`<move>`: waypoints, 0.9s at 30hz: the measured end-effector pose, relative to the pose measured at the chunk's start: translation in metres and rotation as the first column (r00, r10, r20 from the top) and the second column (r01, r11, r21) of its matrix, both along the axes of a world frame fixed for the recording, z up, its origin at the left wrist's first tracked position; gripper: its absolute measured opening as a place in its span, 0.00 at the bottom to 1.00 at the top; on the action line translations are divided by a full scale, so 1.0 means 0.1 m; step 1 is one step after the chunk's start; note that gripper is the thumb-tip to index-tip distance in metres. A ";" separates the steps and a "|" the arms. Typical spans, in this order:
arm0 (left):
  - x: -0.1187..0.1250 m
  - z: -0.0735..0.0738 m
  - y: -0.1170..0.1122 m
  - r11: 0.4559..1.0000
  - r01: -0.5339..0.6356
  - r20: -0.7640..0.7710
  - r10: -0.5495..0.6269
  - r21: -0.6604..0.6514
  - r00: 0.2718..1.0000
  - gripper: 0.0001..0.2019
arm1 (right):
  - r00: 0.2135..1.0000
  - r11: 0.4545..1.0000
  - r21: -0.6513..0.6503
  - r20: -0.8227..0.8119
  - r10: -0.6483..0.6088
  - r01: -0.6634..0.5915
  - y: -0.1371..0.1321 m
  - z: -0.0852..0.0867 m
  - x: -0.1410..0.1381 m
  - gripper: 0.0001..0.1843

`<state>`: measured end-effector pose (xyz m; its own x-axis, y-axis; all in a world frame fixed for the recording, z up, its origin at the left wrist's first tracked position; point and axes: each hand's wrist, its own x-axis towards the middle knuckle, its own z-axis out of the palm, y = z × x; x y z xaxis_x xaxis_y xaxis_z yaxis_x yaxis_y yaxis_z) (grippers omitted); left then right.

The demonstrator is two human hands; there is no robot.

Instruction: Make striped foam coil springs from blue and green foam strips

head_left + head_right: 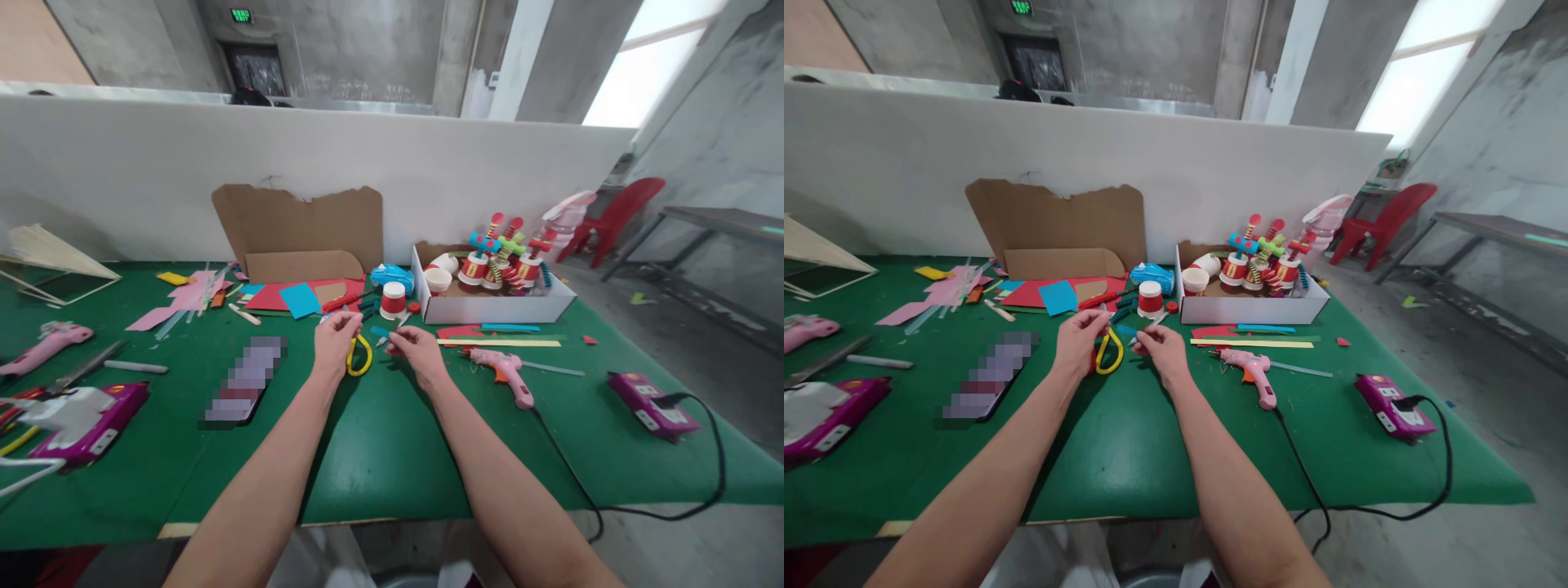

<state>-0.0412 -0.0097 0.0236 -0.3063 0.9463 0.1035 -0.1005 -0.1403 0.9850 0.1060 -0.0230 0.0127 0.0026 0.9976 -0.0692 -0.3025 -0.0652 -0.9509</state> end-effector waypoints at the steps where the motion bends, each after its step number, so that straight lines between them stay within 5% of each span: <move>1: 0.00 -0.01 0.00 1.000 0.008 0.024 -0.008 -0.010 1.000 0.15 | 0.997 1.000 -0.026 -0.074 -0.016 0.014 0.00 0.01 0.01 0.12; 5: 0.06 -0.04 -0.02 0.986 0.161 0.001 -0.161 -0.049 0.987 0.17 | 0.972 0.996 -0.071 -0.224 -0.064 0.049 0.02 0.04 0.02 0.13; 11: 0.16 -0.02 -0.09 0.940 0.325 -0.071 -0.333 -0.105 0.940 0.17 | 0.971 0.995 -0.072 -0.221 -0.089 0.075 0.00 0.02 -0.02 0.15; 20: 0.20 0.00 -0.11 0.941 0.323 -0.050 -0.329 -0.098 0.943 0.15 | 0.968 0.996 -0.088 -0.248 -0.034 0.012 -0.04 0.03 -0.07 0.14; 27: 0.18 -0.02 -0.10 0.946 0.310 -0.123 -0.320 -0.088 0.939 0.13 | 0.993 0.998 -0.039 -0.101 -0.057 0.054 -0.01 0.02 -0.03 0.15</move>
